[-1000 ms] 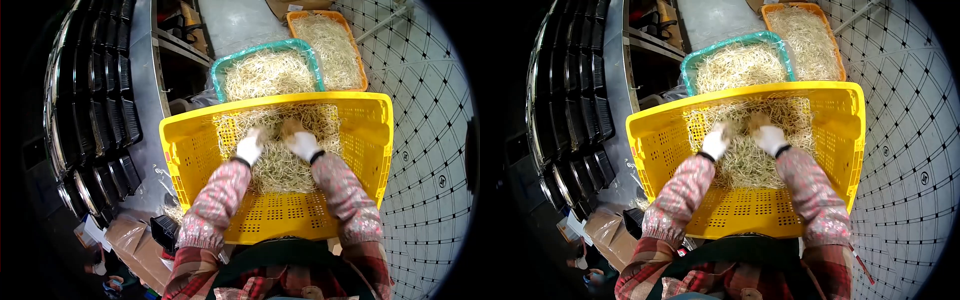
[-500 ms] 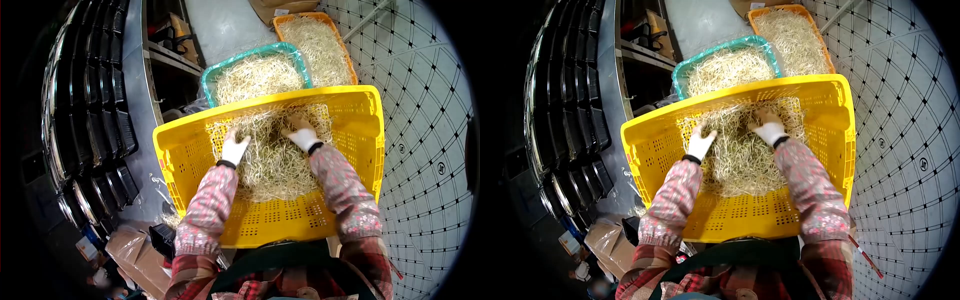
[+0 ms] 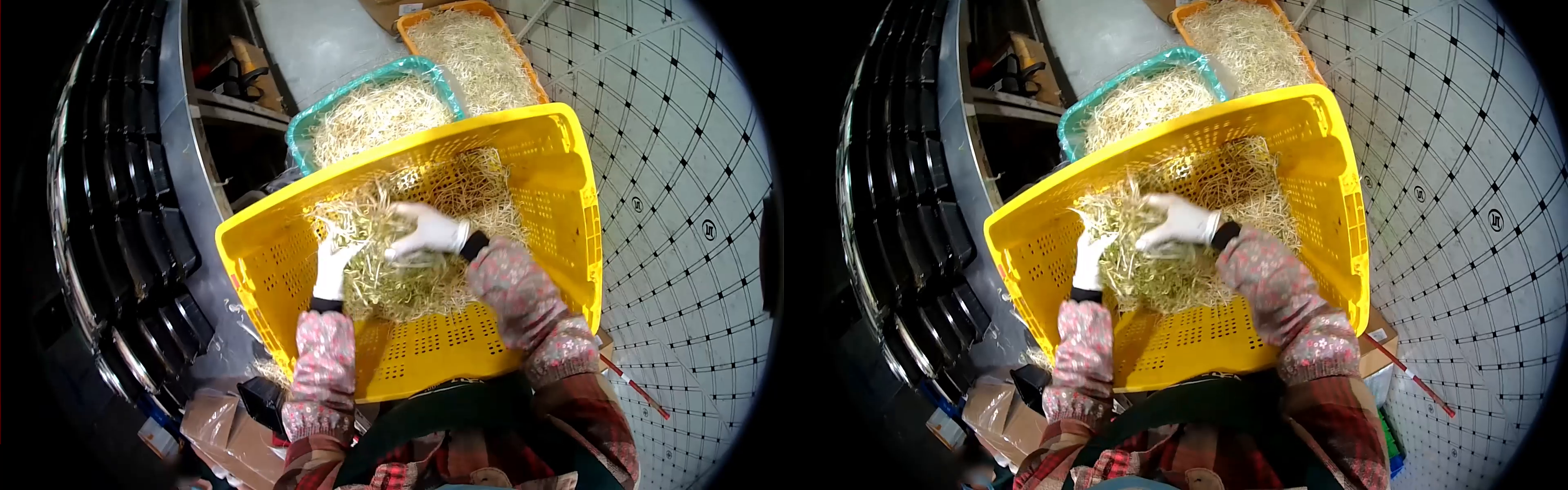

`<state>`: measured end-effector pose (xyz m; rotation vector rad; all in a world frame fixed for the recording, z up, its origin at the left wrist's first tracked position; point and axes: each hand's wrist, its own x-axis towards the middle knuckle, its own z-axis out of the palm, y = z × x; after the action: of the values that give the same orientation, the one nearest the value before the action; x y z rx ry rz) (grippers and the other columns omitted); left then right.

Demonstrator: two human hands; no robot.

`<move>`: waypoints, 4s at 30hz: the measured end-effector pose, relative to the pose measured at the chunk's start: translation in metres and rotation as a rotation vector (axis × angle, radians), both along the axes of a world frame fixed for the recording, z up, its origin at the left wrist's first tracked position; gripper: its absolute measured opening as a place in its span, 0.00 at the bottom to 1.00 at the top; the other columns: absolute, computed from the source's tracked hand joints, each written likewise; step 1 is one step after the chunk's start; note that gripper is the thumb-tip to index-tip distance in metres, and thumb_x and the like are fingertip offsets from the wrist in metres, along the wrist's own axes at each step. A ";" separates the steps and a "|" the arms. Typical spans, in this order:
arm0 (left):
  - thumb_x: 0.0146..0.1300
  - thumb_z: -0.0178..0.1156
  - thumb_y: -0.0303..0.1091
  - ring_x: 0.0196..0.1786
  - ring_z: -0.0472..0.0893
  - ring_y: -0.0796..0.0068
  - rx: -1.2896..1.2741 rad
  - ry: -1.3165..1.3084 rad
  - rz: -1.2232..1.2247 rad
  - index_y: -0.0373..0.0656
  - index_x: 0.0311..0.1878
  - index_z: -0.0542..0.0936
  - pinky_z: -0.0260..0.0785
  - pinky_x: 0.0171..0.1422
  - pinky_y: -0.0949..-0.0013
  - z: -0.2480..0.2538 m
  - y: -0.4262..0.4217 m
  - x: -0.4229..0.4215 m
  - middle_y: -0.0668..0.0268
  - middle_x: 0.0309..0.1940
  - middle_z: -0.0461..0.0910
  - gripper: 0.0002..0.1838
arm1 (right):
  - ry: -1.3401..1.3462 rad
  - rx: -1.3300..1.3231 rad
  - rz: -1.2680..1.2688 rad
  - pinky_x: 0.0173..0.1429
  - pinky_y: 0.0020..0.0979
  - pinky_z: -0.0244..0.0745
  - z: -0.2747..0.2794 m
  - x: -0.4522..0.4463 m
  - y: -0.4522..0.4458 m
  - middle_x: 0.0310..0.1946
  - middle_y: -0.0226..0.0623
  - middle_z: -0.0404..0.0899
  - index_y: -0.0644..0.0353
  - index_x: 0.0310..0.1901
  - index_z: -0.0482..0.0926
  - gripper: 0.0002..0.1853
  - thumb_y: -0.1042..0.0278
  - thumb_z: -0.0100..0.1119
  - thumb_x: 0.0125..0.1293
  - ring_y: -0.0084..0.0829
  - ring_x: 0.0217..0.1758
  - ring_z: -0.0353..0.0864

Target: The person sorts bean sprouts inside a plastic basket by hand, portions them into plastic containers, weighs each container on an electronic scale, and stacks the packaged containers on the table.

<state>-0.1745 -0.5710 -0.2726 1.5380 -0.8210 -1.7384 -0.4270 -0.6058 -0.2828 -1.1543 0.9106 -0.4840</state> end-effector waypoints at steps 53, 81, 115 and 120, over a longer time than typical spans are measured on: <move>0.56 0.72 0.27 0.62 0.75 0.65 -0.279 -0.472 -0.138 0.36 0.74 0.60 0.66 0.69 0.65 0.041 0.007 -0.001 0.55 0.63 0.75 0.44 | -0.127 0.160 -0.408 0.58 0.27 0.76 0.057 -0.090 0.006 0.61 0.43 0.75 0.62 0.70 0.63 0.36 0.72 0.69 0.62 0.26 0.54 0.80; 0.55 0.65 0.27 0.50 0.82 0.66 -0.216 -0.417 -0.653 0.38 0.67 0.68 0.76 0.54 0.64 0.006 0.093 0.000 0.56 0.48 0.80 0.34 | 0.198 0.205 0.192 0.58 0.27 0.75 0.027 -0.107 0.079 0.50 0.32 0.82 0.61 0.65 0.71 0.40 0.78 0.73 0.44 0.21 0.51 0.77; 0.69 0.60 0.46 0.28 0.81 0.73 0.694 0.031 0.039 0.44 0.51 0.82 0.75 0.31 0.68 -0.090 0.170 -0.029 0.66 0.32 0.84 0.17 | 0.385 0.417 0.119 0.56 0.35 0.76 -0.037 0.042 0.153 0.51 0.56 0.80 0.63 0.72 0.59 0.45 0.70 0.69 0.52 0.37 0.48 0.83; 0.60 0.69 0.26 0.41 0.82 0.78 0.307 -0.135 -0.299 0.34 0.54 0.79 0.76 0.47 0.72 -0.023 0.120 0.004 0.65 0.41 0.85 0.19 | 0.317 0.320 0.136 0.64 0.38 0.74 -0.013 -0.021 0.094 0.63 0.48 0.75 0.53 0.71 0.66 0.39 0.65 0.68 0.56 0.35 0.59 0.79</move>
<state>-0.1704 -0.4512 -0.2954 1.8247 -0.9223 -2.0706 -0.4478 -0.5114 -0.2959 -1.0041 1.1277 -0.0386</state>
